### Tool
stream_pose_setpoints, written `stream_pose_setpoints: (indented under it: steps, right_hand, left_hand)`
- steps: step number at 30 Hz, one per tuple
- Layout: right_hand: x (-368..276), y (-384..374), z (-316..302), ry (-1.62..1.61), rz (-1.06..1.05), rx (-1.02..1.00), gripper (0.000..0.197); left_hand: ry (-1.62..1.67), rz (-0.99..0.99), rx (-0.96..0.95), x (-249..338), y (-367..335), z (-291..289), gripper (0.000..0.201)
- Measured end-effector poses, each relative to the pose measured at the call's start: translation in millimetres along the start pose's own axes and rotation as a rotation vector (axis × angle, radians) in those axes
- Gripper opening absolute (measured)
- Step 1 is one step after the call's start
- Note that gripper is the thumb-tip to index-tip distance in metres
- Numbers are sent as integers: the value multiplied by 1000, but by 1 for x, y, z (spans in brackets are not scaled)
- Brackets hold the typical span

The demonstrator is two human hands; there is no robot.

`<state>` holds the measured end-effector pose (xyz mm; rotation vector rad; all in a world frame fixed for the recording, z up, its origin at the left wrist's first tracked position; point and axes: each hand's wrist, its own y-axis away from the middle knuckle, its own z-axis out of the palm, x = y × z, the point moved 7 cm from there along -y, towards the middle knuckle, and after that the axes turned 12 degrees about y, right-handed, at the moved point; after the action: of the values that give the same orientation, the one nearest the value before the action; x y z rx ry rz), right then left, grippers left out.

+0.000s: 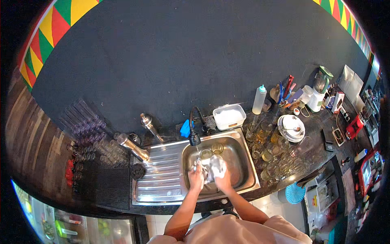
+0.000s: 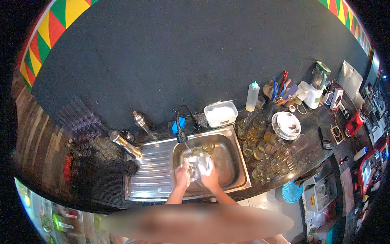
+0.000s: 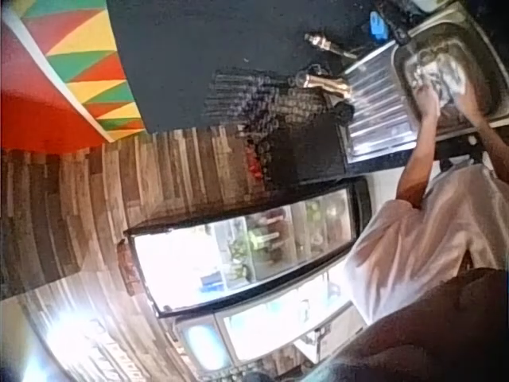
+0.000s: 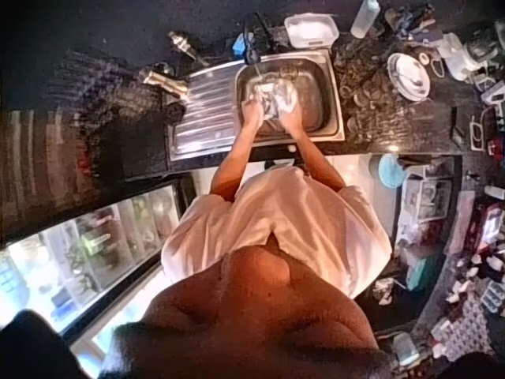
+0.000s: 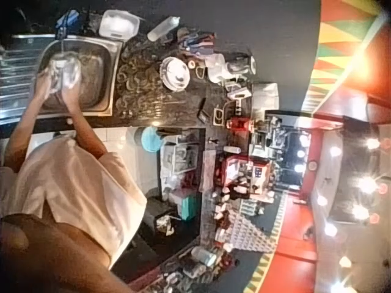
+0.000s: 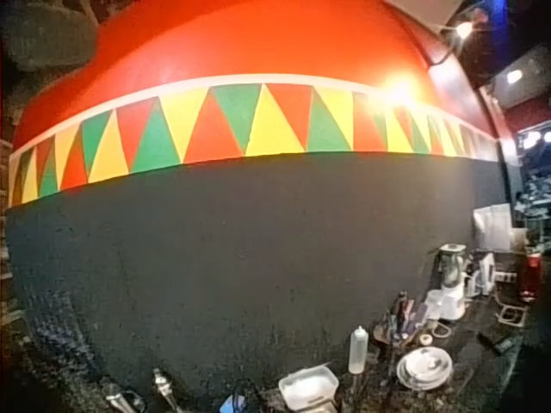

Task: Washing, rinsing, and drying glassware at a bar sink.

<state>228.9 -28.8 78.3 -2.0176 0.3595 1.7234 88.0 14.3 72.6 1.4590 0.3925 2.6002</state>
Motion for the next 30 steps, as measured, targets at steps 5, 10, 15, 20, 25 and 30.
stream_pose_setpoints:
  steps: [5,10,15,20,25,30]
  right_hand:
    - [-39,-7,5,347,-324,9,32]
    - [27,-22,1,-77,88,-160,27]
    - [-51,-24,17,400,-282,-25,32]
    - [3,-45,-13,16,74,244,27]
    - [-29,-37,12,254,-54,178,33]
    - [8,-30,1,62,180,61,37]
  left_hand:
    - [57,-62,148,-17,-32,-29,33]
    - [215,-83,158,-30,-38,-24,33]
    - [166,-139,158,-28,-26,-24,32]
    - [184,-184,158,-30,-28,-15,33]
    - [332,-105,200,-46,-44,-46,34]
    - [-202,52,102,-15,-30,-11,43]
